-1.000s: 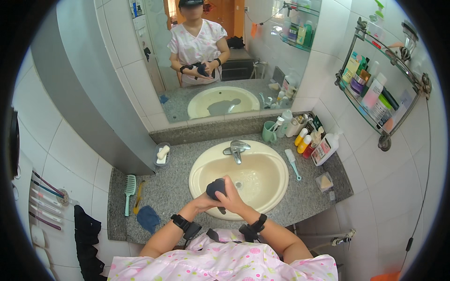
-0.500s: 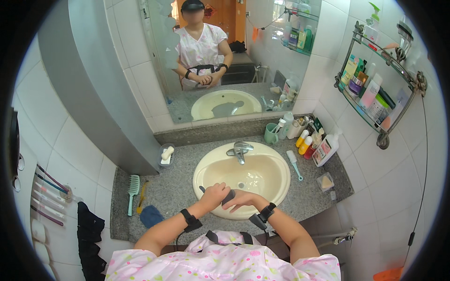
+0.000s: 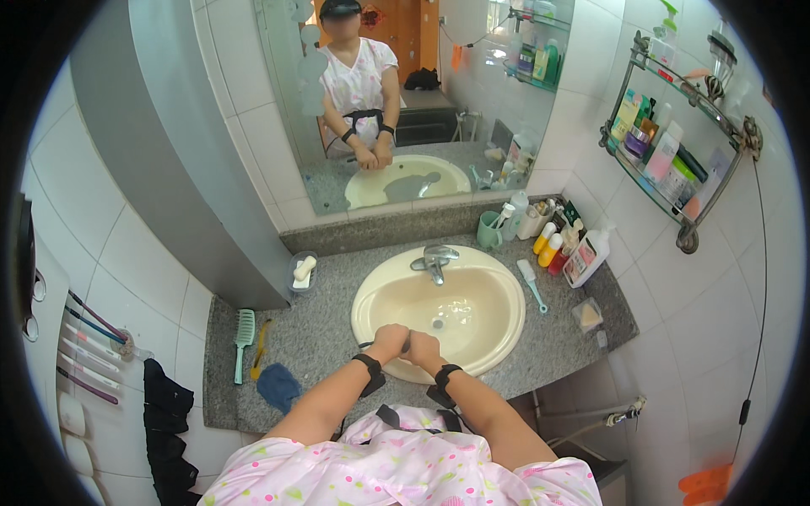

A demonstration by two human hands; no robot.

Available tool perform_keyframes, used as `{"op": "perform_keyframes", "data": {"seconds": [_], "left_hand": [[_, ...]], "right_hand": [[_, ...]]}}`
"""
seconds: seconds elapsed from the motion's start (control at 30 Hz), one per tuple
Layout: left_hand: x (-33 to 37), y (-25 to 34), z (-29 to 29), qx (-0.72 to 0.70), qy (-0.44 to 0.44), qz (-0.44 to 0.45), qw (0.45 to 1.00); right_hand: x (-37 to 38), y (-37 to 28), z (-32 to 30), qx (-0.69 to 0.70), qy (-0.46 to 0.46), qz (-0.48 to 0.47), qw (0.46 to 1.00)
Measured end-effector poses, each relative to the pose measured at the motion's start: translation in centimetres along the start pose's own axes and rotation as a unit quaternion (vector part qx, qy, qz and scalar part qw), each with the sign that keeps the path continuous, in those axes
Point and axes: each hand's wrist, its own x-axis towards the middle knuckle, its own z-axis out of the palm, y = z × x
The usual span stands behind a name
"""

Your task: The person washes a dark cloth in a sink and then wipes a bathroom mirror with the cloth several times before moving to a desk and picking up a notebook.

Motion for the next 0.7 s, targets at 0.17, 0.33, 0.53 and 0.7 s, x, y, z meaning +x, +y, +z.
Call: {"op": "perform_keyframes", "data": {"seconds": [0.17,0.33,0.53,0.7], "left_hand": [[0.4,0.0,0.0,-0.047,0.006,-0.009,0.999],[0.4,-1.3,-0.9,-0.146,-0.114,0.023,0.982],[-1.3,-1.0,0.0,-0.201,0.122,0.152,0.960],[-2.1,1.5,-4.1,-0.037,0.181,0.272,0.944]], "right_hand": [[-0.2,0.4,-0.3,-0.106,0.076,-0.068,0.989],[-1.2,1.3,-1.9,-0.166,0.114,-0.147,0.968],[-2.3,1.1,-5.5,0.129,0.007,-0.136,0.982],[-2.8,1.4,-8.2,0.410,-0.248,0.038,0.877]]}}
